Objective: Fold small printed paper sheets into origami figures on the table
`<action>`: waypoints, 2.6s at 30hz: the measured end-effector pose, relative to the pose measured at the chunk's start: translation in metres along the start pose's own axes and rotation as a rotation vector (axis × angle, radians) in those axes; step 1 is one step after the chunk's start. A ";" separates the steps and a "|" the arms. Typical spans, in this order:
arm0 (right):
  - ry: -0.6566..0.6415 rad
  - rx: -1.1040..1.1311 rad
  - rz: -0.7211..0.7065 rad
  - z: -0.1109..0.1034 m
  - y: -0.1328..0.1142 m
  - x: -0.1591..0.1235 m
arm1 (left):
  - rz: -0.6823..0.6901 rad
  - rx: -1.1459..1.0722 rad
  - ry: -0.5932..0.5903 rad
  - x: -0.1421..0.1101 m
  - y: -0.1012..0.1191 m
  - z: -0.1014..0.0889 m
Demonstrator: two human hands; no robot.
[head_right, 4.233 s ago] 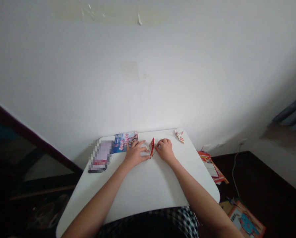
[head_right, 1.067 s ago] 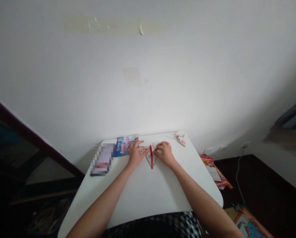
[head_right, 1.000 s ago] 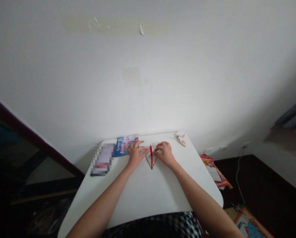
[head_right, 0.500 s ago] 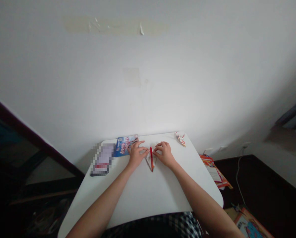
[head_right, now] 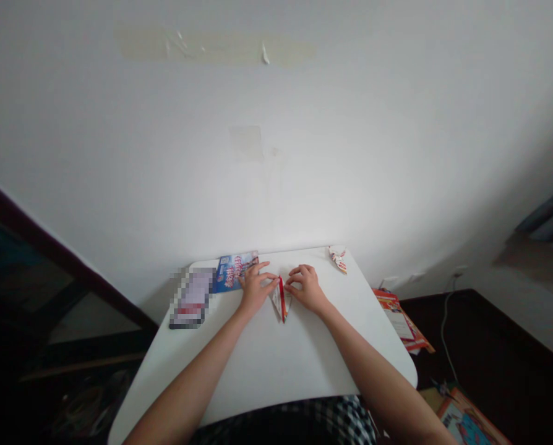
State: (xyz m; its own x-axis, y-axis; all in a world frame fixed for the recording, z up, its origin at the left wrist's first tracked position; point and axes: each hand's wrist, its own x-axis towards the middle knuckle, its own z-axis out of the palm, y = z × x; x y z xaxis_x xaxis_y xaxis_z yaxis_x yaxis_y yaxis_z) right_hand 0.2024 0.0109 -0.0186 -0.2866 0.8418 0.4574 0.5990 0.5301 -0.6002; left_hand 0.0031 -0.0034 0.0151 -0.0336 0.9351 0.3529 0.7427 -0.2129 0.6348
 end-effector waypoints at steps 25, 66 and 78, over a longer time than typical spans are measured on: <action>-0.056 -0.009 -0.023 -0.003 -0.008 -0.001 | -0.028 -0.019 -0.009 0.001 0.002 -0.001; -0.102 -0.244 0.168 -0.003 -0.003 0.000 | 0.021 0.154 -0.201 -0.001 -0.008 0.001; -0.081 -0.259 0.153 -0.008 -0.015 -0.002 | 0.124 0.249 -0.155 -0.007 -0.007 0.004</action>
State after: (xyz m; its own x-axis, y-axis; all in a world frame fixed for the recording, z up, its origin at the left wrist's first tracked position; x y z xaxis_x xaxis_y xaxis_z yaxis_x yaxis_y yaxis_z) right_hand 0.1996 0.0008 -0.0055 -0.2311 0.9207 0.3146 0.8075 0.3619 -0.4658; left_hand 0.0014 -0.0069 0.0055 0.1556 0.9425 0.2957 0.8765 -0.2698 0.3987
